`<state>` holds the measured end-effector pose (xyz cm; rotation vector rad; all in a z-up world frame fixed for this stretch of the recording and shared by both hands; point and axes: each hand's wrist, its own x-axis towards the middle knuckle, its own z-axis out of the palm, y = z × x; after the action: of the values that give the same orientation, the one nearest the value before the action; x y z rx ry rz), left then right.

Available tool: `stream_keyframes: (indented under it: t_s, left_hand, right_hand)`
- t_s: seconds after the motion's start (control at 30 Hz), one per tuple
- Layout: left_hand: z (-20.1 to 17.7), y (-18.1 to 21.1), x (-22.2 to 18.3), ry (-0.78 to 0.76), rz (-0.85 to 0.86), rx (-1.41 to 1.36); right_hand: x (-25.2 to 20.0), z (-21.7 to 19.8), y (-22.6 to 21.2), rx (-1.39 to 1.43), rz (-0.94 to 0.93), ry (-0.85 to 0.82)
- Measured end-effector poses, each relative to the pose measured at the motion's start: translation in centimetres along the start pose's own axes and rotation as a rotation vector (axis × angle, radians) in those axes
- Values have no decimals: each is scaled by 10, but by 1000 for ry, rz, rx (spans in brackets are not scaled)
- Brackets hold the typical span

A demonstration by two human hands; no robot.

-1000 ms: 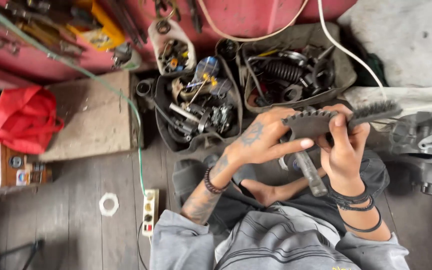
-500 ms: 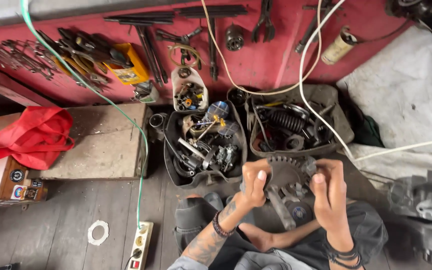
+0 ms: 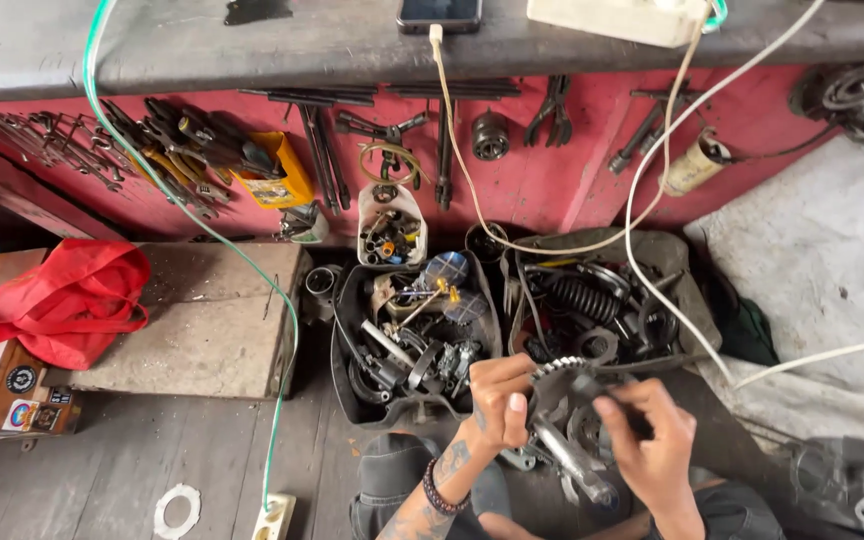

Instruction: Inspecting a motorcycle kickstarter gear assembly by rotating and examining it with both hands.

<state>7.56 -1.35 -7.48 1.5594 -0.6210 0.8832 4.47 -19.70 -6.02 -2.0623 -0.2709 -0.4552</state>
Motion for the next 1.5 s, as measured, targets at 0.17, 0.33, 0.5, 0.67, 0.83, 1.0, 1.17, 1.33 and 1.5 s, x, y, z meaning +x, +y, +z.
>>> stream_keyframes:
  t_s: [0.17,0.33,0.5,0.67,0.83,1.0,1.17,1.33,1.5]
  left_hand:
    - [-14,-17,8,-45,-4,71]
    - [-17,-51,-6,50,-66,88]
    - [-25,-72,-6,93,-83,92]
    - [-22,-86,-8,119,-110,77]
    - [-15,-92,-11,163,-146,51]
    - [-17,-96,-16,129,-126,107]
    - [-6,-90,-16,167,-165,64]
    - [-6,-69,-7,125,-156,93]
    - [5,-43,-5,91,-158,113]
  right_hand:
    - [24,14,9,12,-20,-128]
    - [35,40,18,19,-60,-195]
    - [62,54,23,3,-27,-163]
    - [63,65,27,66,-74,-254]
    - [76,64,40,89,19,-115]
    - [68,70,29,95,-100,-262]
    - [73,60,35,31,-20,-67]
    - [51,50,25,121,-114,-206]
    - [50,30,28,95,-130,-83]
